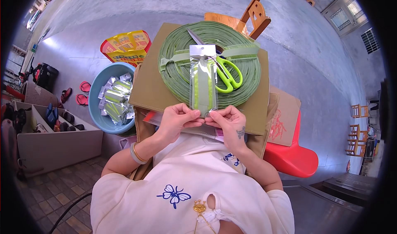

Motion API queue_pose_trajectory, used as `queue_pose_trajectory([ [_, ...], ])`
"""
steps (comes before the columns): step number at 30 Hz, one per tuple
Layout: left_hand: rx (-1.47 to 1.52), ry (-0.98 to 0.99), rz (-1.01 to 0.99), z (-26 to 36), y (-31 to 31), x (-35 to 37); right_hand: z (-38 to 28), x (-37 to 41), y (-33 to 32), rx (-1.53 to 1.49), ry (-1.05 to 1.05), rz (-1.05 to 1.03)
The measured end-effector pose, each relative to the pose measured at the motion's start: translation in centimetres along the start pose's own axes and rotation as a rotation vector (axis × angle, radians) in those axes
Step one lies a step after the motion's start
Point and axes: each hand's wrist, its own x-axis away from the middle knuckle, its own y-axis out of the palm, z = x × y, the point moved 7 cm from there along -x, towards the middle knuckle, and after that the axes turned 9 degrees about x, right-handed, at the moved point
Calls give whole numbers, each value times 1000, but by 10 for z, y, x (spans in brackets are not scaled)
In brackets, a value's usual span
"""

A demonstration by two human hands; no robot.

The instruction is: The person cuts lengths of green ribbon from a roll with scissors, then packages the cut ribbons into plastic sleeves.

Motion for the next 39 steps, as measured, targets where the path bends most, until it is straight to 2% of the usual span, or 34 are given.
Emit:
queue_pose_trajectory([
  [4, 42, -16, 12, -2, 1, 0, 0, -1, 0, -39, -27, -12],
  [9, 43, -21, 20, -5, 0, -1, 9, -1, -1, -4, 49, -4],
  [13, -32, 46, 12, -3, 4, -3, -2, -2, -2, 64, -76, 27],
  [21, -58, 125, -37, 1, 9, 0, -4, -17, -3, 25, -29, 14],
  [26, -290, 154, -164, 10, 18, 0, -14, -23, -4, -23, 40, -39],
  [27, -358, 156, -186, 12, 21, 0, -18, -26, -5, 30, 1, -52],
  [30, -549, 468, -210, 33, 35, 5, -28, -30, -7, 132, -98, -44],
  [33, -991, 1001, -227, 59, 65, 32, -41, -36, -9, 90, -120, -1],
  [36, -886, 1195, -335, 63, 72, 39, -41, -47, -13, 16, -2, -83],
  [39, -936, 1261, -523, 63, 77, 40, -44, -48, -9, 42, 122, -170],
])
